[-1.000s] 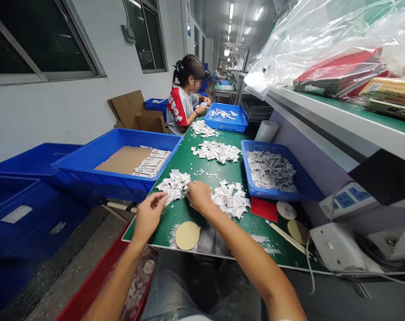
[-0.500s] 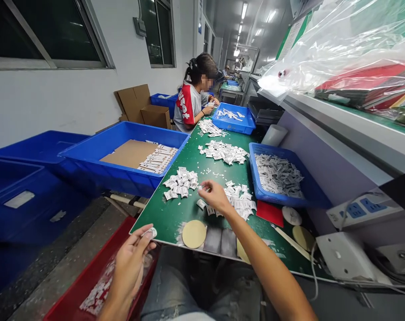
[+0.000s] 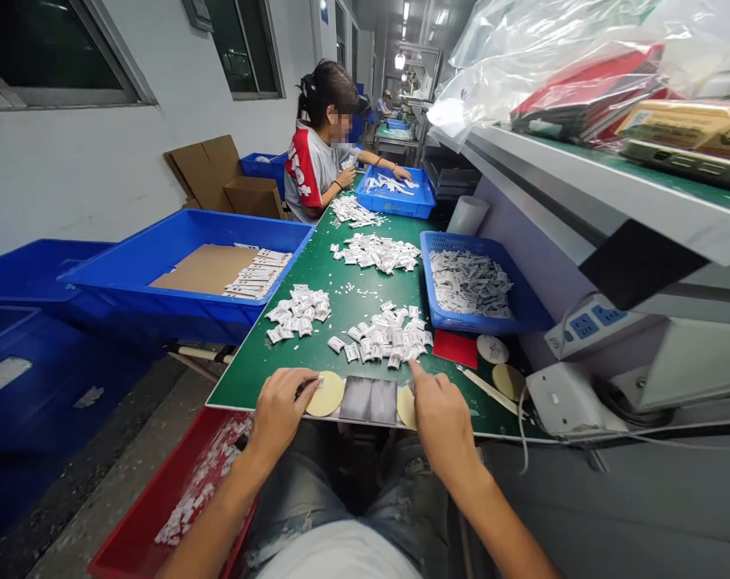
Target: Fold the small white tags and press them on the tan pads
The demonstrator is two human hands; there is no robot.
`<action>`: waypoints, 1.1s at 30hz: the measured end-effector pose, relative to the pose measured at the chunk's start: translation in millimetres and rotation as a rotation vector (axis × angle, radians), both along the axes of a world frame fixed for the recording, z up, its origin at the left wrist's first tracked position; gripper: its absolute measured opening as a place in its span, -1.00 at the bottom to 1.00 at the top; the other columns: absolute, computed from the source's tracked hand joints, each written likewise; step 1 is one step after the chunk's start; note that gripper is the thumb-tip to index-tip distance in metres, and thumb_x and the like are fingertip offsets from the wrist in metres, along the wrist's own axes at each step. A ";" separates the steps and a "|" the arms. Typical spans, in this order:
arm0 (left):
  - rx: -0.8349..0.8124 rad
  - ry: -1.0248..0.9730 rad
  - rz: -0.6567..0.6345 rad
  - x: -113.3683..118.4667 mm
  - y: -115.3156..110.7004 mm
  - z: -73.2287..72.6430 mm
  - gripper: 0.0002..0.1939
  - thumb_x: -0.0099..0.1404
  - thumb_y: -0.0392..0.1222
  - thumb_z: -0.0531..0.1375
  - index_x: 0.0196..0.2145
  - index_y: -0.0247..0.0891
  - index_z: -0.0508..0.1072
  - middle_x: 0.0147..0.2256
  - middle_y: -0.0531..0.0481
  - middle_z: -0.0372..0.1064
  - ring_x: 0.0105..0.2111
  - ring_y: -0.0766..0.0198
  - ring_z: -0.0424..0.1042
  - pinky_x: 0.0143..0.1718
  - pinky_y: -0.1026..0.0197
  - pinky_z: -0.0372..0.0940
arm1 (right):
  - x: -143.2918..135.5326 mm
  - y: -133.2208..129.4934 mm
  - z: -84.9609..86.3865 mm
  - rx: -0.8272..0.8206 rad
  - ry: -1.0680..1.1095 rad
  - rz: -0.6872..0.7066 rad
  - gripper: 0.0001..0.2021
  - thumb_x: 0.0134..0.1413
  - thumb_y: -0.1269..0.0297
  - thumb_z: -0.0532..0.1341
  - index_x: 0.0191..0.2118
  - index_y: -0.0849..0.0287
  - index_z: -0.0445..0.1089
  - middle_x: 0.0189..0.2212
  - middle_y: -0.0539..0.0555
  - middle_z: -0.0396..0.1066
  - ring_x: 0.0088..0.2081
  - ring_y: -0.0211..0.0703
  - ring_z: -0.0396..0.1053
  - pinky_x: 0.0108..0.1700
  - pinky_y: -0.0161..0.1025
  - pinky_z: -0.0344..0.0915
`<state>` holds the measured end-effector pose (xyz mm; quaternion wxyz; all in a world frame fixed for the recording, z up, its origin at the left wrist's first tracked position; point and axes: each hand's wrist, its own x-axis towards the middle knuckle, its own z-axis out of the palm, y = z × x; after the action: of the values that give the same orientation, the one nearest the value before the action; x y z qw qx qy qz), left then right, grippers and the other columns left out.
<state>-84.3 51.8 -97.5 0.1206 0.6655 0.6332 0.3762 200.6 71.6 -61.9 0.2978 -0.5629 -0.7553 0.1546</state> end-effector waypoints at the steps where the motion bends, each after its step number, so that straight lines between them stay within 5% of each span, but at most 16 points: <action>1: 0.005 0.055 -0.011 -0.9 1.6 -1.1 -0.89 0.34 -0.22 0.16 -0.27 -0.18 0.50 -0.26 -0.06 0.51 -0.17 0.08 0.39 -0.09 0.05 0.25 | 2.4 -5.8 -5.3 0.094 -0.169 0.018 -0.64 0.24 0.44 0.06 0.11 0.20 0.38 -0.34 0.20 0.42 -0.29 -0.01 0.31 -0.27 -0.13 0.23; 6: 0.020 0.244 -0.090 -4.5 -5.3 -2.1 -0.88 0.38 -0.26 0.13 -0.20 -0.18 0.47 -0.23 -0.06 0.49 -0.18 0.11 0.37 -0.15 0.11 0.26 | 5.5 -24.8 -22.5 0.273 -0.424 0.118 -0.77 0.23 0.55 0.07 -0.14 0.22 0.44 -0.33 0.19 0.43 -0.23 0.00 0.30 -0.26 -0.17 0.21; 12: -0.001 0.250 -0.093 2.2 -3.3 4.8 -0.87 0.40 -0.28 0.09 -0.24 -0.20 0.45 -0.27 -0.06 0.45 -0.23 0.14 0.38 -0.21 0.13 0.26 | 5.6 -9.3 -16.0 0.283 -0.523 0.075 -0.84 0.22 0.50 0.14 -0.28 0.13 0.43 -0.38 0.13 0.42 -0.31 -0.02 0.23 -0.30 -0.12 0.07; 16: -0.031 0.245 -0.123 -2.5 3.1 9.9 -0.87 0.38 -0.23 0.13 -0.31 -0.20 0.46 -0.32 -0.07 0.46 -0.26 0.12 0.37 -0.22 0.11 0.26 | 13.9 0.1 -17.1 0.221 -0.516 0.135 -0.81 0.25 0.49 0.12 -0.28 0.14 0.45 -0.39 0.10 0.40 -0.33 -0.07 0.23 -0.31 -0.15 0.02; 20: -0.032 0.206 -0.201 -6.0 -3.9 7.5 -0.83 0.40 -0.27 0.08 -0.19 -0.17 0.48 -0.24 -0.07 0.48 -0.19 0.14 0.38 -0.16 0.12 0.28 | 23.0 -6.0 -20.3 0.216 -0.514 0.178 -0.80 0.28 0.47 0.09 -0.25 0.15 0.45 -0.36 0.10 0.41 -0.32 -0.08 0.23 -0.28 -0.14 0.01; 33: -0.056 0.394 -0.088 3.4 -5.9 14.4 -0.82 0.40 -0.18 0.09 -0.28 -0.15 0.48 -0.32 -0.06 0.46 -0.31 0.11 0.33 -0.28 0.12 0.19 | 23.6 -8.2 -17.8 0.188 -0.483 0.211 -0.79 0.27 0.50 0.09 -0.29 0.16 0.44 -0.37 0.10 0.39 -0.32 -0.07 0.18 -0.28 -0.15 0.00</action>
<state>-80.8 45.9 -83.1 0.0293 0.7496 0.6251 0.2153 224.2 63.3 -79.7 0.1424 -0.4717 -0.8698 -0.0248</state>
